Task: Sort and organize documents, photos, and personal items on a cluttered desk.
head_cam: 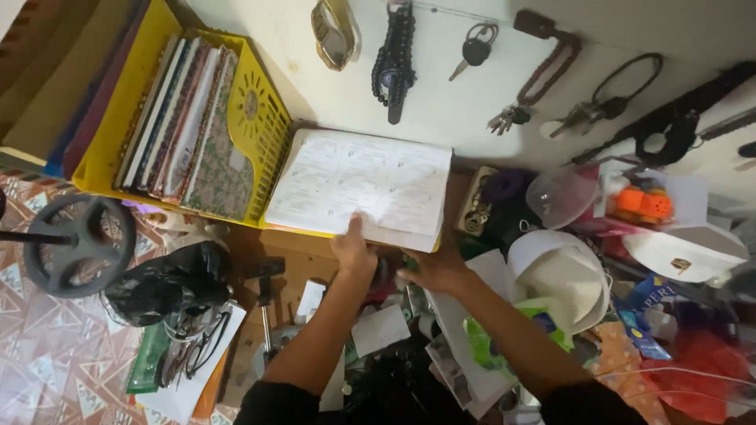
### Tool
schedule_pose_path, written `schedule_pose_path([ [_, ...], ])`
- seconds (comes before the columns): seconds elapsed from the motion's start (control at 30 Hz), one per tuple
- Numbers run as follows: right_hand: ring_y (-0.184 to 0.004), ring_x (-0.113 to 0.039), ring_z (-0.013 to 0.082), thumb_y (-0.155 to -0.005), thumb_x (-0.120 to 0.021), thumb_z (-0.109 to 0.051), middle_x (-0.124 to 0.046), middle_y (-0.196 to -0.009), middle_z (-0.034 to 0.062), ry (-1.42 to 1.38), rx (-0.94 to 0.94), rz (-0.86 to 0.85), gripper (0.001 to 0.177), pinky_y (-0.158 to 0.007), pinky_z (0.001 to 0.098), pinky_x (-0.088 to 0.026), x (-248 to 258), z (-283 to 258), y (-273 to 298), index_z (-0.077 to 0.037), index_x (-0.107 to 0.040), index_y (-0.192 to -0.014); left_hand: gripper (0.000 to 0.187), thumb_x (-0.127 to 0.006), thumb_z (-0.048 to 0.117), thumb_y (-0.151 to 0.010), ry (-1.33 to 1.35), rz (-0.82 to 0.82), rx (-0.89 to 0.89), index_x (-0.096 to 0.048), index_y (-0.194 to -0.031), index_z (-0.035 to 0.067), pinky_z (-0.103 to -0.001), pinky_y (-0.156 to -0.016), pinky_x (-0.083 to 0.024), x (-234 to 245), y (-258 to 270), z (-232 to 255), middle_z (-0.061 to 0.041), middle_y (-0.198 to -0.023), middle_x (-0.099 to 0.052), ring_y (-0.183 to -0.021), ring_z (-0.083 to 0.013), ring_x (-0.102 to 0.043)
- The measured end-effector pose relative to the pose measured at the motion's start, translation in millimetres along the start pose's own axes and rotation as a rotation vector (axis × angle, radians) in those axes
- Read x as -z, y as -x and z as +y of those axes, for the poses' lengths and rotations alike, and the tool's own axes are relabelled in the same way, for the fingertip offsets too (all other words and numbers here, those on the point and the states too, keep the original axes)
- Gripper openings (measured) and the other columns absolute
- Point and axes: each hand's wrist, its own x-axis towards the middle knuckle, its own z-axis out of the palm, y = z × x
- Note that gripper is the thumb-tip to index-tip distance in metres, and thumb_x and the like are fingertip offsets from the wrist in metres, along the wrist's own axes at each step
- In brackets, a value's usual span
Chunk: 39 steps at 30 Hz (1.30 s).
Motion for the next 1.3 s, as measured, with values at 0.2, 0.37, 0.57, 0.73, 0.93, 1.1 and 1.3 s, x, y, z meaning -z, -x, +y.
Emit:
schedule_pose_path([
  [0.2, -0.148, -0.03, 0.0395, -0.092, -0.063, -0.062, -0.037, -0.16, 0.0194, -0.14, 0.021, -0.161, 0.071, -0.121, 0.0528, -0.023, -82, 24, -15, -0.017, -0.055, -0.145, 0.037, -0.07, 0.011, -0.092, 0.017, -0.11, -0.182, -0.061, -0.125, -0.005, -0.041, -0.07, -0.06, 26, -50, -39, -0.013, -0.109, -0.07, -0.088, -0.0269, -0.069],
  [0.37, -0.142, -0.046, 0.0385, -0.091, -0.052, -0.066, -0.045, -0.161, 0.0166, -0.054, -0.083, -0.385, 0.065, -0.12, 0.0542, -0.036, -28, -14, 19, -0.018, -0.068, -0.13, 0.034, -0.07, 0.012, -0.093, 0.008, -0.091, -0.107, -0.062, -0.121, -0.004, -0.041, -0.068, -0.059, 38, -51, -44, -0.012, -0.107, -0.069, -0.087, -0.0254, -0.069],
  [0.57, -0.146, -0.016, 0.0593, -0.09, -0.051, -0.068, -0.016, -0.168, 0.0183, -0.058, -0.021, -0.441, 0.069, -0.117, 0.0715, -0.018, -43, -16, 42, -0.021, -0.06, -0.14, 0.024, -0.071, 0.015, -0.095, -0.026, -0.078, -0.047, -0.066, -0.108, -0.004, -0.045, -0.06, -0.056, 60, -90, -71, -0.012, -0.097, -0.07, -0.081, -0.0272, -0.069],
  [0.73, -0.152, 0.003, 0.0566, -0.09, -0.047, -0.07, -0.005, -0.172, 0.0154, -0.097, -0.016, -0.547, 0.076, -0.116, 0.0705, -0.017, -32, -26, 55, -0.019, -0.053, -0.146, 0.027, -0.07, 0.019, -0.095, -0.029, -0.044, 0.028, -0.065, -0.111, -0.003, -0.048, -0.061, -0.057, 55, -79, -61, -0.014, -0.101, -0.07, -0.083, -0.0294, -0.069],
  [0.93, -0.152, 0.001, 0.057, -0.092, -0.045, -0.069, -0.009, -0.17, 0.01, -0.074, 0.044, -0.507, 0.071, -0.117, 0.075, -0.009, -37, -18, 61, -0.027, -0.052, -0.149, 0.052, -0.073, 0.033, -0.093, -0.259, 0.007, 0.086, -0.057, -0.133, 0.004, -0.05, -0.069, -0.054, 54, -71, -45, -0.015, -0.122, -0.065, -0.103, -0.0316, -0.063],
  [1.1, -0.107, -0.072, 0.029, -0.089, -0.057, -0.048, -0.075, -0.127, 0.0092, -0.363, 0.041, -0.322, 0.04, -0.094, 0.0474, -0.057, -20, 6, 53, -0.022, -0.078, -0.112, 0.054, -0.065, 0.042, -0.094, -0.452, -0.056, 0.229, -0.05, -0.14, 0.018, -0.049, -0.086, -0.057, 67, -53, -21, -0.009, -0.136, -0.055, -0.119, -0.0292, -0.056],
  [1.3, -0.11, -0.063, 0.0331, -0.079, -0.077, -0.038, -0.067, -0.119, 0.0152, -0.093, -0.21, 0.157, 0.047, -0.093, 0.05, -0.051, 26, 24, 24, -0.011, -0.071, -0.116, 0.047, -0.065, 0.02, -0.097, -0.176, -0.111, 0.071, -0.049, -0.139, 0.007, -0.049, -0.088, -0.059, 77, -69, -46, -0.015, -0.135, -0.057, -0.118, -0.0311, -0.062],
])
